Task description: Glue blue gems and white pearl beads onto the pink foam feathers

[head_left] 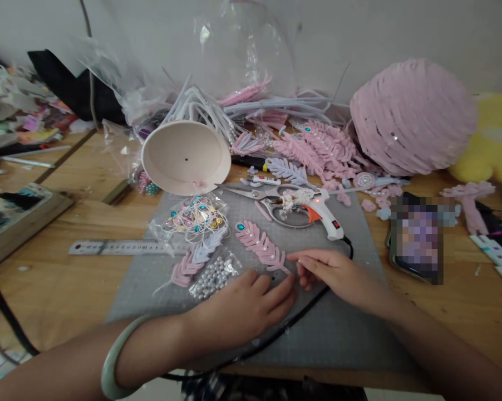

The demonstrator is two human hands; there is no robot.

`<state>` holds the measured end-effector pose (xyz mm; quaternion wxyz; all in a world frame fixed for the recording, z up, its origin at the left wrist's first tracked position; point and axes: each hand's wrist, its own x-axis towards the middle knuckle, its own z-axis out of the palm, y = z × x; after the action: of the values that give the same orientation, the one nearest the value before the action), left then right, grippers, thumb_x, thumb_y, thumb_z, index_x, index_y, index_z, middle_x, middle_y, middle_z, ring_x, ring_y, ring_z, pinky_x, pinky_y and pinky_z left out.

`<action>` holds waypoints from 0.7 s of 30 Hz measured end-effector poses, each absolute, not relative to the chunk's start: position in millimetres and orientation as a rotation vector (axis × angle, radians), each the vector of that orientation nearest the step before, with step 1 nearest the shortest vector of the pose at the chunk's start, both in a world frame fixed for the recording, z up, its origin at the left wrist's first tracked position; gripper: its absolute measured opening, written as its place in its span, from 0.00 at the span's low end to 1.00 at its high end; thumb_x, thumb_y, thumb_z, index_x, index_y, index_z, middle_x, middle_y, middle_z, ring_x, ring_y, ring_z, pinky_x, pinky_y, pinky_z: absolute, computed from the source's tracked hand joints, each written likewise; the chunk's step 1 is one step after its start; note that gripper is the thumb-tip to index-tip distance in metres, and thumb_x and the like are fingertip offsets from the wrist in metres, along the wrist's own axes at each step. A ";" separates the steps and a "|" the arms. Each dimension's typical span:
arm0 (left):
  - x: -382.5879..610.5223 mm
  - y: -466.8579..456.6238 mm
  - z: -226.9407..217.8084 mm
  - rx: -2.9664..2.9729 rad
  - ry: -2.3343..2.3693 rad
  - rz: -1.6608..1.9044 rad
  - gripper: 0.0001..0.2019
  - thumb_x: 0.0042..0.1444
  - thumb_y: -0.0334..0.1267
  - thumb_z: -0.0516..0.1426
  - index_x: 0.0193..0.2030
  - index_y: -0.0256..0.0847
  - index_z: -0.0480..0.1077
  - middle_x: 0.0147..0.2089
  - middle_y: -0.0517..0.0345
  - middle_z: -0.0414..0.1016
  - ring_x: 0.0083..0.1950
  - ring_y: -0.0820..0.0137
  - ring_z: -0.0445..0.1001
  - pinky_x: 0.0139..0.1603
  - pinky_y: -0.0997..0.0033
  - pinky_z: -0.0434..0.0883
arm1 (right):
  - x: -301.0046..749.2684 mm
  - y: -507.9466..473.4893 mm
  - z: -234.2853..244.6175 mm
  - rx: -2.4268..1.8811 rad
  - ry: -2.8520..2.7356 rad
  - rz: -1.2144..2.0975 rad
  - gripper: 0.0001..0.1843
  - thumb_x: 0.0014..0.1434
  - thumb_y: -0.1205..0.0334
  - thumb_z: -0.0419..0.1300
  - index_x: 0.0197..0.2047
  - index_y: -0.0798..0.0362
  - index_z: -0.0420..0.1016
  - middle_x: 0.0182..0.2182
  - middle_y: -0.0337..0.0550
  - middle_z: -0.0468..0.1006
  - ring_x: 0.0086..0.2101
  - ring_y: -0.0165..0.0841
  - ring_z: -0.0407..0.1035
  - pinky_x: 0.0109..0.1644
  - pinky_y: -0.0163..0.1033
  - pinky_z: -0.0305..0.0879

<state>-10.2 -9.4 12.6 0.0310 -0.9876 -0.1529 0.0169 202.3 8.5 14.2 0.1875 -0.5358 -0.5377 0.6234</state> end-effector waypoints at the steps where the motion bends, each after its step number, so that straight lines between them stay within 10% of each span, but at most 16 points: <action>1: -10.0 -9.5 12.4 -3.040 -0.472 0.048 0.20 0.62 0.31 0.47 0.61 0.37 0.59 0.61 0.49 0.62 0.37 0.67 0.68 0.31 0.65 0.59 | 202.0 8.4 13.6 -1.493 -1.516 1.741 0.16 0.60 0.58 0.52 0.45 0.55 0.76 0.27 0.40 0.75 0.28 0.28 0.69 0.35 0.37 0.67; 21: -9.7 -9.3 12.2 -3.056 -0.460 0.071 0.19 0.62 0.31 0.47 0.60 0.38 0.60 0.62 0.50 0.61 0.37 0.66 0.68 0.32 0.65 0.60 | 203.3 8.7 14.0 -1.323 -1.867 1.108 0.12 0.58 0.65 0.55 0.39 0.47 0.79 0.35 0.41 0.75 0.35 0.30 0.71 0.37 0.34 0.69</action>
<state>-9.7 -9.3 12.2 0.0251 -0.9883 -0.1489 0.0229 203.3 8.7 14.0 0.2948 -0.4973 -0.7017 0.4165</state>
